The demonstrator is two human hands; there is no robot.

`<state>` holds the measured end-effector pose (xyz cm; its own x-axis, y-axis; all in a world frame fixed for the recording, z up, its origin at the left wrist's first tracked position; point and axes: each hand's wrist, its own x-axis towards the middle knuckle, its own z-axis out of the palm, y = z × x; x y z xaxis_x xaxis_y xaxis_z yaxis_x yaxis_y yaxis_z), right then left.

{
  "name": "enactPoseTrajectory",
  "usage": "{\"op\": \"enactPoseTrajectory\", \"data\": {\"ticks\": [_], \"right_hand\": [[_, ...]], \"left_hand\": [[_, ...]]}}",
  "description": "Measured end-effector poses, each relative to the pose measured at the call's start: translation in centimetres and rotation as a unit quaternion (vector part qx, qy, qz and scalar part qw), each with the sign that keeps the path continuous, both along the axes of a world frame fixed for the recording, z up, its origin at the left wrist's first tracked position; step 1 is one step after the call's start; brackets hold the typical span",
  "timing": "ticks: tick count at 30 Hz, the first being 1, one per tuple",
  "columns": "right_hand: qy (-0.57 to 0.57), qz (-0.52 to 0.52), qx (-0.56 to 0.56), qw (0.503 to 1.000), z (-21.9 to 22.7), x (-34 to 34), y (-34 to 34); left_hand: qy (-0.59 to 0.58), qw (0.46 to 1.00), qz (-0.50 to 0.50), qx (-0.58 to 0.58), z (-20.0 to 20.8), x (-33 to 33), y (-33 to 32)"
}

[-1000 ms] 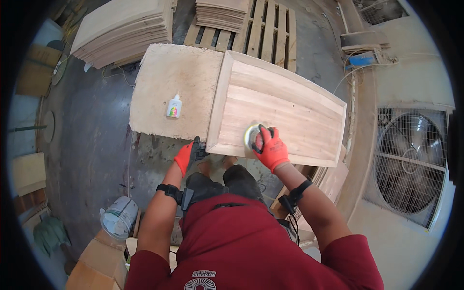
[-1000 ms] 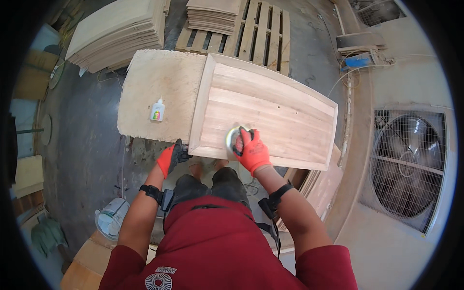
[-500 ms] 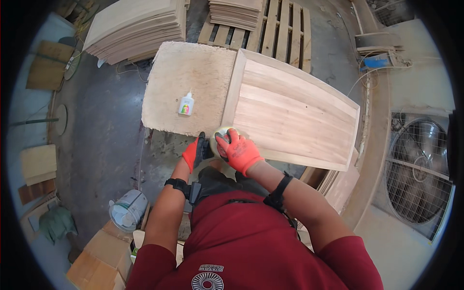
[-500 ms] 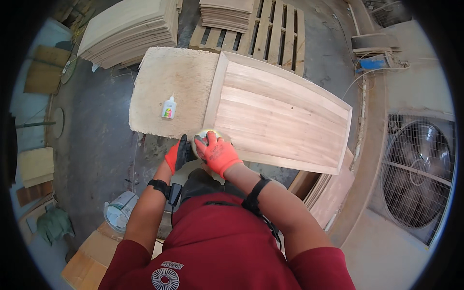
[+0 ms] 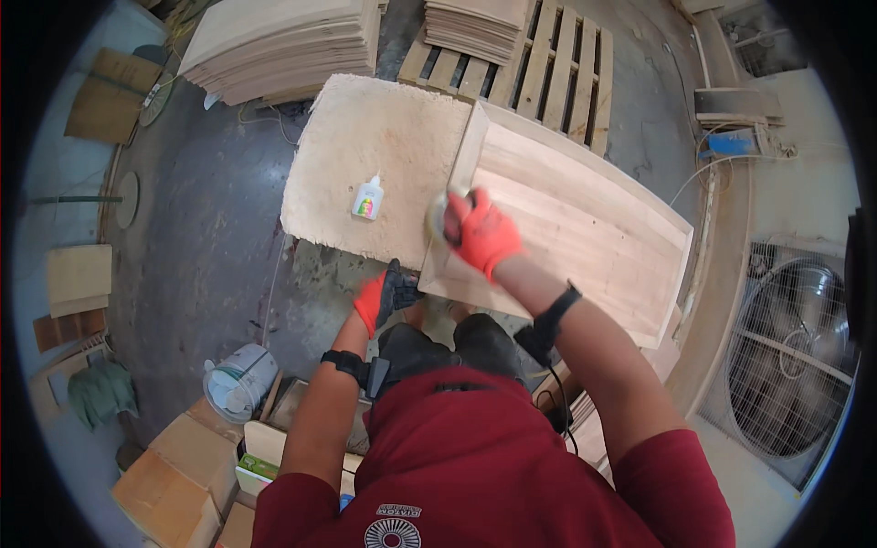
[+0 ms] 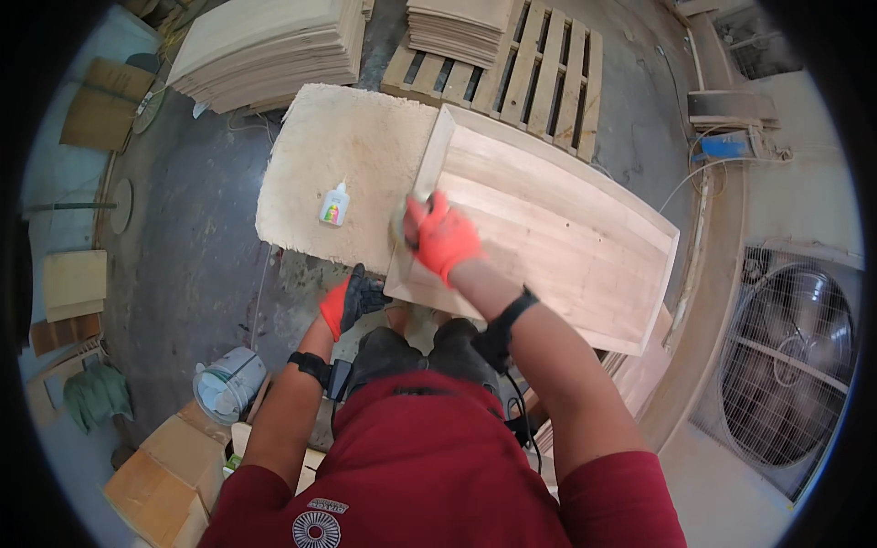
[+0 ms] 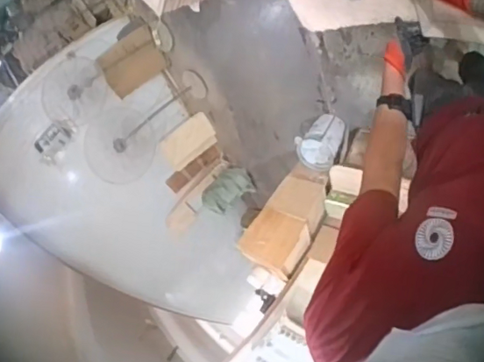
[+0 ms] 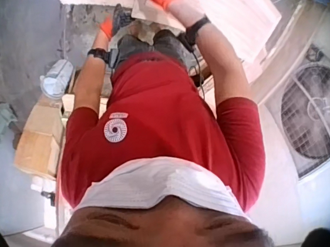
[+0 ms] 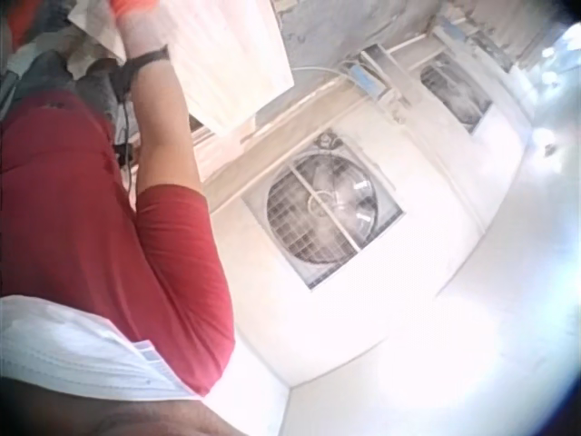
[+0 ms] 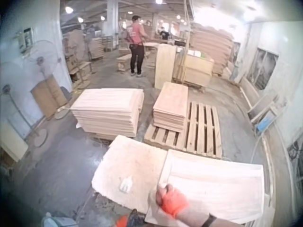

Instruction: The person uses an orbital sander to smooth the surface of a large wooden panel. They systematically move the sander across the panel's surface and edges, then briefly wipe the surface with a cloth.

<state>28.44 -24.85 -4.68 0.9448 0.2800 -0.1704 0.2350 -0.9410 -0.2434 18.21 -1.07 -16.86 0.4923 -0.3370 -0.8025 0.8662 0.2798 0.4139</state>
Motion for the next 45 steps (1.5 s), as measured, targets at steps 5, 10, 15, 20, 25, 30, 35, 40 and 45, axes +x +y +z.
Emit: {"op": "enactPoseTrajectory", "data": {"ticks": [5, 10, 15, 20, 25, 30, 35, 40, 45], "right_hand": [[0.037, 0.074, 0.013, 0.996, 0.7, -0.2, 0.0], [-0.007, -0.015, 0.022, 1.000, 0.6, 9.0, -2.3], [0.016, -0.101, -0.004, 0.995, 2.3, 16.4, -3.0], [-0.013, -0.146, 0.005, 0.989, 1.8, 19.7, -2.7], [-0.007, -0.220, 0.014, 0.975, 2.5, 18.7, -6.9], [-0.015, -0.178, 0.031, 0.983, 1.0, 13.5, -6.8], [0.007, -0.182, 0.041, 0.982, 1.7, 14.4, -5.3], [0.049, -0.265, 0.033, 0.963, 2.7, 15.4, -11.7], [0.014, -0.313, 0.024, 0.949, 2.1, 13.1, -21.1]], "left_hand": [[-0.030, 0.999, -0.029, -0.001, -0.1, 0.2, -0.9], [-0.125, 0.983, -0.113, 0.068, -4.9, -0.7, -0.8], [-0.170, 0.934, -0.243, 0.198, 0.1, 1.1, -2.6], [-0.202, 0.922, -0.236, 0.231, 1.6, 0.8, -2.4], [-0.125, 0.947, -0.242, 0.172, 1.5, 1.5, -2.1], [-0.108, 0.954, -0.239, 0.145, 0.0, 1.7, -1.5], [-0.166, 0.916, -0.335, 0.146, -1.5, 2.3, -0.2], [-0.199, 0.882, -0.345, 0.250, 2.4, 2.5, -2.1], [-0.185, 0.941, -0.211, 0.190, -2.6, -0.1, -0.7]]}}
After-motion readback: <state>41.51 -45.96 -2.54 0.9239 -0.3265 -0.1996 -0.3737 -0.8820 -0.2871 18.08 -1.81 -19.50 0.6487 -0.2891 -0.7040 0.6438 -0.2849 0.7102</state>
